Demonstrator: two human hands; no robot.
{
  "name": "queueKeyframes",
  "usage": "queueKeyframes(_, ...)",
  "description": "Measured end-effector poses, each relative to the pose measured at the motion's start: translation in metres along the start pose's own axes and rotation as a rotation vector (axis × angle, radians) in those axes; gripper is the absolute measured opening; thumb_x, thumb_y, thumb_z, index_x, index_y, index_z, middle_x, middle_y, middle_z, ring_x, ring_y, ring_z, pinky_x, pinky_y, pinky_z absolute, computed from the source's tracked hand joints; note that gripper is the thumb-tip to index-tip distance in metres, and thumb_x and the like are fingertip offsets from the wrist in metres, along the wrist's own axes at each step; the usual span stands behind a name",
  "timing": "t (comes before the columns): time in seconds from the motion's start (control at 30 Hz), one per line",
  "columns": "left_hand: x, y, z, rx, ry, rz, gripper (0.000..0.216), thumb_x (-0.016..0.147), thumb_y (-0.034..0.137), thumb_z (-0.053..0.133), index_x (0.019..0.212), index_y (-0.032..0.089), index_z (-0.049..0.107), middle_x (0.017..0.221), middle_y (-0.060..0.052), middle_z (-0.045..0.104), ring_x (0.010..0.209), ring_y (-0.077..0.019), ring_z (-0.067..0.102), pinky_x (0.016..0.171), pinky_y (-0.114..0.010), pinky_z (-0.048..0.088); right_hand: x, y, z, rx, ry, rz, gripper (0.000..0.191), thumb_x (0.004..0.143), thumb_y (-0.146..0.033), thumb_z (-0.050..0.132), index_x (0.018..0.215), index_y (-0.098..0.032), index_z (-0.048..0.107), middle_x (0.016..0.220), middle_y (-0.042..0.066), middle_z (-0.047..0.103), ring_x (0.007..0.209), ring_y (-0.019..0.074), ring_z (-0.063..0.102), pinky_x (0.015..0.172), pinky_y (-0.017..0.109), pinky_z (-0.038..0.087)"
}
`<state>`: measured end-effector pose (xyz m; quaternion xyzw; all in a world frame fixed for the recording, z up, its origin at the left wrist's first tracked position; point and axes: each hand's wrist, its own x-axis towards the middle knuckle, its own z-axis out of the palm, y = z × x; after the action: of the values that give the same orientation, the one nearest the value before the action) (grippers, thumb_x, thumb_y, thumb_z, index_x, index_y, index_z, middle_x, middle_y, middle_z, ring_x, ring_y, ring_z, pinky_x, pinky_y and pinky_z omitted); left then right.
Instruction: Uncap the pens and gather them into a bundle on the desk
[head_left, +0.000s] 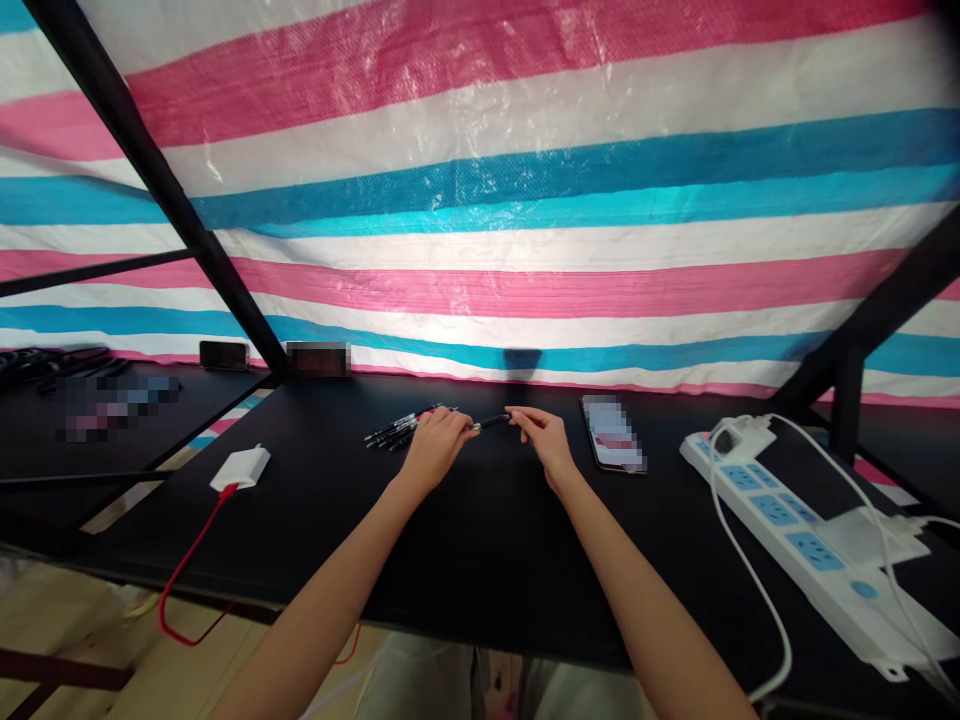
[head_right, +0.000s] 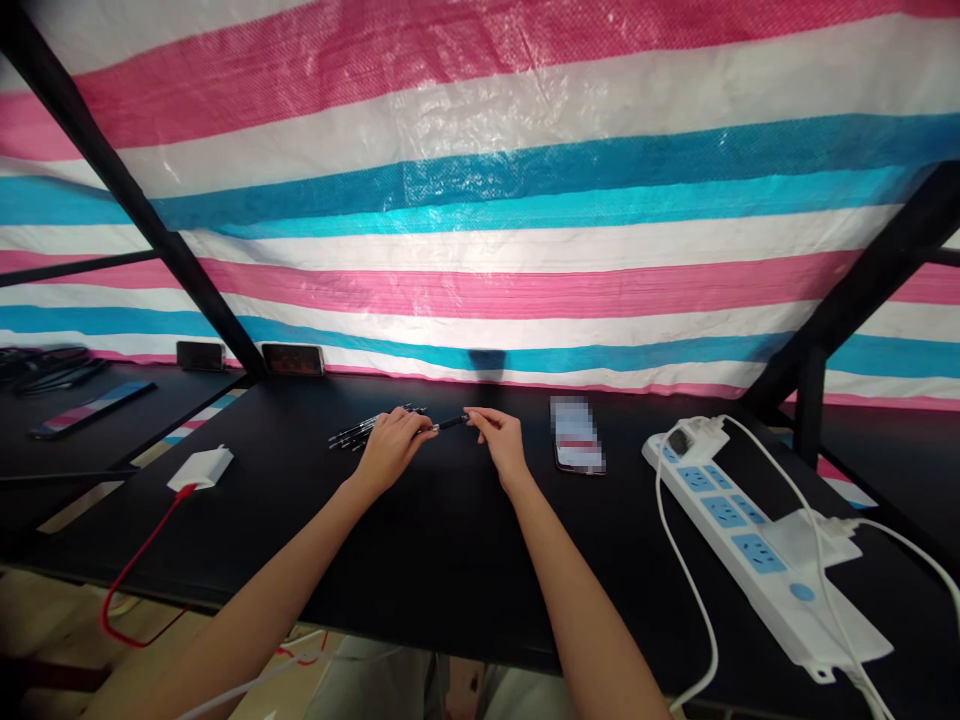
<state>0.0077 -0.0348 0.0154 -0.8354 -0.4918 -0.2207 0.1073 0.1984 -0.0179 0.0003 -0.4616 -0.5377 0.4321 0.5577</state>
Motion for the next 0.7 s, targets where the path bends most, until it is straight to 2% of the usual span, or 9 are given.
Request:
queueKeyframes(0.2,0.001,-0.003,-0.004,-0.013,0.011,-0.087,0.028,0.087,0.039,0.036,0.090,0.020,0.057,0.088,-0.004,0.061,0.087,-0.0170,0.048,0.074,-0.031,0.029,0.010,0.007,-0.021,0.132,0.363,0.048,0.039,0.068,-0.049,0.054,0.082,-0.014,0.060,0.085,0.006,0.062,0.044,0.0044,0.043,0.036,0.019,0.024)
queueKeyframes(0.3,0.001,-0.003,-0.002,-0.055,0.027,-0.120,0.027,0.086,0.039,0.038,0.088,0.020,0.058,0.085,-0.003,0.061,0.085,-0.0167,0.049,0.073,-0.031,0.029,0.013,0.010,-0.031,0.255,0.453,0.084,0.039,0.068,-0.054,0.053,0.078,-0.016,0.053,0.090,0.007,0.062,0.043,0.0044,0.048,0.033,0.018,0.020)
queueKeyframes(0.37,0.001,-0.001,0.000,-0.107,0.021,-0.144,0.026,0.085,0.040,0.041,0.086,0.021,0.058,0.081,-0.002,0.062,0.083,-0.0164,0.049,0.072,-0.030,0.030,0.013,0.009,-0.034,0.304,0.442,0.092,0.041,0.068,-0.057,0.052,0.075,-0.017,0.049,0.086,0.007,0.064,0.038,0.0035,0.045,0.031,0.018,0.017)
queueKeyframes(0.47,0.002,0.003,0.005,-0.198,0.003,-0.178,0.027,0.083,0.042,0.042,0.082,0.021,0.059,0.074,0.000,0.062,0.078,-0.0157,0.050,0.072,-0.030,0.030,0.012,0.008,-0.031,0.288,0.371,0.095,0.043,0.065,-0.059,0.054,0.068,-0.017,0.045,0.065,0.003,0.062,0.029,0.0012,0.033,0.029,0.018,0.016)
queueKeyframes(0.57,0.001,0.006,0.008,-0.243,-0.016,-0.198,0.029,0.082,0.043,0.043,0.076,0.020,0.059,0.069,0.001,0.062,0.074,-0.0152,0.050,0.073,-0.030,0.030,0.011,0.007,-0.024,0.169,0.237,0.110,0.042,0.065,-0.058,0.055,0.065,-0.017,0.045,0.051,-0.001,0.057,0.026,0.0017,0.028,0.028,0.019,0.016)
queueKeyframes(0.7,0.002,0.004,0.009,-0.240,-0.036,-0.228,0.032,0.081,0.044,0.043,0.068,0.019,0.059,0.065,0.001,0.061,0.071,-0.0152,0.049,0.073,-0.031,0.030,0.008,0.010,-0.015,-0.073,0.069,0.146,0.037,0.070,-0.054,0.051,0.063,-0.018,0.048,0.045,-0.002,0.054,0.025,0.0048,0.032,0.027,0.019,0.019)
